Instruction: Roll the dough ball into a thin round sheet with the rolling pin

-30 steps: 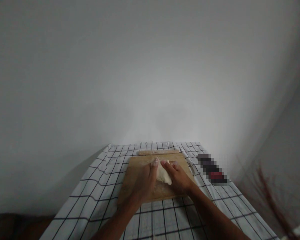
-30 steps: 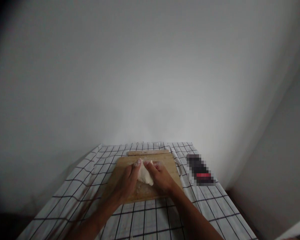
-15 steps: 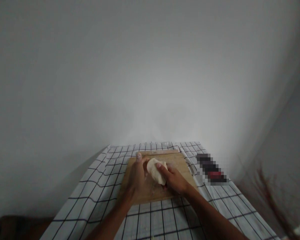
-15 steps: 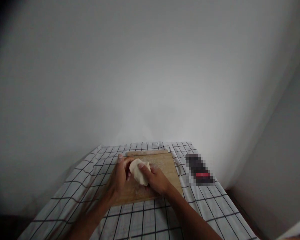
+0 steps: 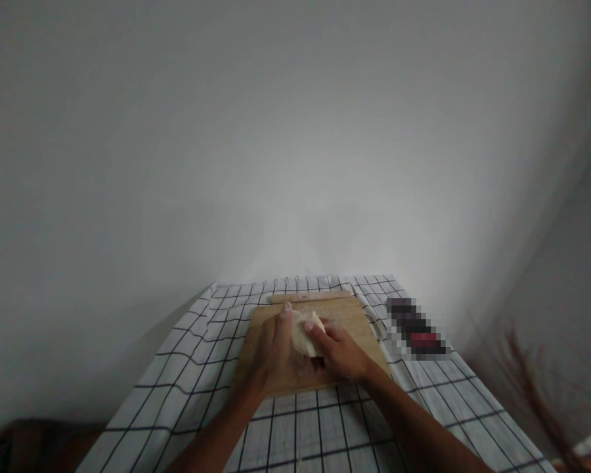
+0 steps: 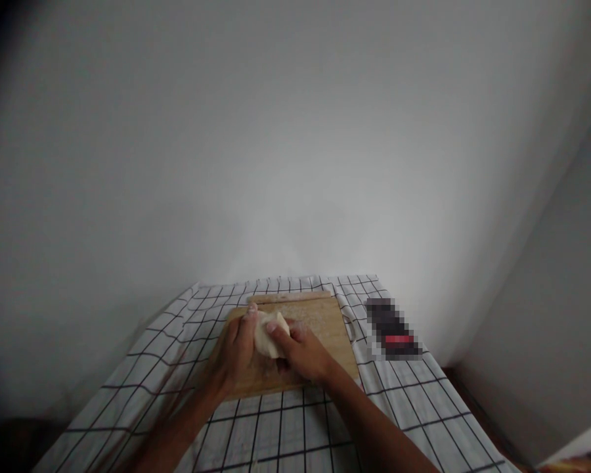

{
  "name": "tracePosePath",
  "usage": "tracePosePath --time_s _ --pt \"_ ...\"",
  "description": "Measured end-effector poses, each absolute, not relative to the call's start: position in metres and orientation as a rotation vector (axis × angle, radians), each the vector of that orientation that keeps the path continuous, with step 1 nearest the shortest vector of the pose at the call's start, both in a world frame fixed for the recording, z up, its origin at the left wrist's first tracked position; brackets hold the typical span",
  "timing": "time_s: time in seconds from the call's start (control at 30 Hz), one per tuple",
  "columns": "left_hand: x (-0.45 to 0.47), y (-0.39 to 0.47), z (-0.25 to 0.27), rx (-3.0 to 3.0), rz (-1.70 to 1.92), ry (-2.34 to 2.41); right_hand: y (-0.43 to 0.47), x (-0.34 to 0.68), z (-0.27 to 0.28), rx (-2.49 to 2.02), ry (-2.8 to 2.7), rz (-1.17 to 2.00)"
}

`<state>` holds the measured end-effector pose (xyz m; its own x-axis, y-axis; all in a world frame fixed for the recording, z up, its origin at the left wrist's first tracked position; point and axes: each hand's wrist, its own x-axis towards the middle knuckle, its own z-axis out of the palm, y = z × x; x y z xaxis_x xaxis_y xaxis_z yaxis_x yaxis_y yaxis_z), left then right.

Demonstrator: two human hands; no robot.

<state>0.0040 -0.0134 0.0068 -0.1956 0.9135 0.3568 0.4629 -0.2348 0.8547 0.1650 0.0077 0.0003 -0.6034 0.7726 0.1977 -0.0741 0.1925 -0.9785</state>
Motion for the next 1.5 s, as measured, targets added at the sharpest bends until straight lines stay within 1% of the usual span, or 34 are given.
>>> tracePosePath --time_s 0.07,0.13,0.27,0.4,0.53,0.63,0.77,1.0,1.1,1.27,1.5 --pt "0.008 -0.014 0.012 1.527 1.387 1.443 0.009 0.165 0.000 -0.658 -1.735 1.456" --pt "0.012 -0.016 0.017 1.565 1.336 1.375 0.011 0.165 -0.002 -0.692 -1.707 1.439" --pt "0.013 -0.021 0.027 1.793 1.317 1.518 0.014 0.164 -0.007 -0.735 -1.662 1.446" --pt "0.014 -0.026 0.033 1.768 1.282 1.667 0.012 0.162 -0.008 -0.689 -1.646 1.476" --pt "0.016 -0.027 0.036 1.690 1.319 1.630 0.010 0.162 -0.004 -0.675 -1.660 1.442" --pt "0.016 -0.027 0.036 1.755 1.250 1.584 0.010 0.164 -0.002 -0.714 -1.648 1.420" --pt "0.014 -0.026 0.034 1.851 1.230 1.615 0.011 0.165 -0.004 -0.759 -1.643 1.390" --pt "0.012 -0.022 0.030 1.863 1.216 1.779 0.008 0.163 -0.002 -0.785 -1.671 1.463" --pt "0.012 -0.019 0.018 1.842 1.251 1.700 0.010 0.163 -0.003 -0.827 -1.659 1.446" --pt "0.016 -0.019 0.005 1.726 1.333 1.522 0.014 0.167 -0.001 -0.733 -1.704 1.243" --pt "0.019 -0.013 0.001 1.482 1.288 1.450 0.011 0.168 -0.001 -0.805 -1.693 1.383"
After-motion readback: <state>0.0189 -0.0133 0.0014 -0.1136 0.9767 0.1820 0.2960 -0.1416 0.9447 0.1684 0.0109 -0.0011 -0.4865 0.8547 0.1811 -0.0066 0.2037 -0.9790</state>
